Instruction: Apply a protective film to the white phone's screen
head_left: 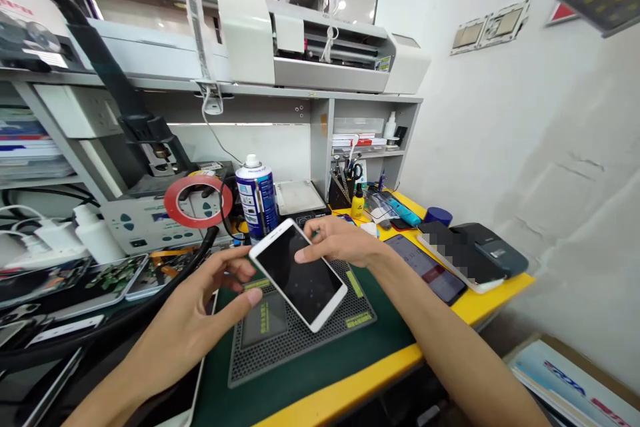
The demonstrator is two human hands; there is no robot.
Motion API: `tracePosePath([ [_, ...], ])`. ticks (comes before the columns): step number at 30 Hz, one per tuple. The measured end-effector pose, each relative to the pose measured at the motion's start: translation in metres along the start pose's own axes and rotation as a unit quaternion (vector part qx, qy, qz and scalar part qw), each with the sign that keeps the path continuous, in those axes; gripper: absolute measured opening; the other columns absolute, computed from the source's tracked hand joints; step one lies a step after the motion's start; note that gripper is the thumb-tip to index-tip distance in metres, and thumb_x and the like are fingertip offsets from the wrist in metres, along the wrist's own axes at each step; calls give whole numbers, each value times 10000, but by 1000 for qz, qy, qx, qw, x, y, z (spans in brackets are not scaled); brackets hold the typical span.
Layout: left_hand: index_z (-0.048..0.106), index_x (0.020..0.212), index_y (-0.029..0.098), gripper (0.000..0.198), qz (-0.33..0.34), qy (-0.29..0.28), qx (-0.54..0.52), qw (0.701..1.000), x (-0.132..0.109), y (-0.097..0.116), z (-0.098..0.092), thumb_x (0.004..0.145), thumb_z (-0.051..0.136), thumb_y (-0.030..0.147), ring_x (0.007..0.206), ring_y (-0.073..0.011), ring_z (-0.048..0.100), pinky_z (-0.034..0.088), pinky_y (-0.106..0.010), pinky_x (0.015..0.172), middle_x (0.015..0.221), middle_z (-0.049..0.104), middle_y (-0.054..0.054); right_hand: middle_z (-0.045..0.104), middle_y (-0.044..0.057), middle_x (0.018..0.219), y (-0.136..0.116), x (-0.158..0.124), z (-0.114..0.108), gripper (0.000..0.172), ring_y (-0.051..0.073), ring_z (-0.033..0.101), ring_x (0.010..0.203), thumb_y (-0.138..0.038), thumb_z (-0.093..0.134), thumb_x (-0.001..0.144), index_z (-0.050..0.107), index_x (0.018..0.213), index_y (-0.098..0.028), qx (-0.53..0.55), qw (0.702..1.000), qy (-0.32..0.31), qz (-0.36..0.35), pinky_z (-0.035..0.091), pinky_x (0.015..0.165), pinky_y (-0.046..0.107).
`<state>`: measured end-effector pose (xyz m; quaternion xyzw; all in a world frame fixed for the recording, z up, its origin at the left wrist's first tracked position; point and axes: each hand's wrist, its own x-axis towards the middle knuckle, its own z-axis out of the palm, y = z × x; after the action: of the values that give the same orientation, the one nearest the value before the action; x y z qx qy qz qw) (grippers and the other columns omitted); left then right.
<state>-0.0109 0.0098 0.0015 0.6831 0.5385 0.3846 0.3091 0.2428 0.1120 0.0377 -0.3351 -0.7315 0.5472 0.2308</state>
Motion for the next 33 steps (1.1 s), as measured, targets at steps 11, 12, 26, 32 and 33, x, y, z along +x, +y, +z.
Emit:
tracePosePath([
  [11, 670, 849, 209, 312, -26, -24, -55, 998, 6, 16, 18, 928, 563, 492, 758, -195, 639, 499, -302, 750, 770, 663, -18, 593, -41, 687, 14, 5, 20, 457, 96, 567, 588, -369, 901, 613, 513, 766, -182, 211, 977, 26, -20, 436, 467, 179],
  [12, 664, 834, 209, 315, -35, -21, -69, 997, 8, 17, 20, 925, 568, 494, 764, -200, 646, 503, -305, 750, 766, 667, -15, 590, -45, 674, 15, 6, 20, 464, 94, 569, 580, -361, 908, 601, 510, 759, -182, 223, 974, 22, -23, 434, 457, 173],
  [26, 507, 1361, 256, 512, -186, -29, -453, 871, 20, 37, 54, 879, 677, 268, 1009, -276, 717, 588, -427, 875, 1158, 728, -76, 652, -18, 717, 20, 7, 30, 503, 135, 659, 602, -382, 911, 611, 492, 815, -192, 341, 939, 50, -23, 554, 540, 243],
  [32, 521, 1341, 98, 569, -271, -44, -453, 848, 14, 36, 50, 858, 700, 339, 909, -350, 745, 583, -500, 888, 1058, 750, -203, 686, 57, 714, 15, 8, 37, 392, 159, 676, 572, -538, 594, 911, 576, 823, -157, 128, 985, 116, -3, 567, 525, 274],
  [33, 533, 1334, 88, 580, -277, -40, -449, 848, 14, 36, 48, 859, 694, 379, 878, -345, 751, 595, -482, 863, 1049, 751, -210, 700, 83, 739, 15, 9, 32, 450, 160, 674, 561, -557, 465, 969, 588, 820, -150, 86, 984, 157, -5, 552, 501, 269],
])
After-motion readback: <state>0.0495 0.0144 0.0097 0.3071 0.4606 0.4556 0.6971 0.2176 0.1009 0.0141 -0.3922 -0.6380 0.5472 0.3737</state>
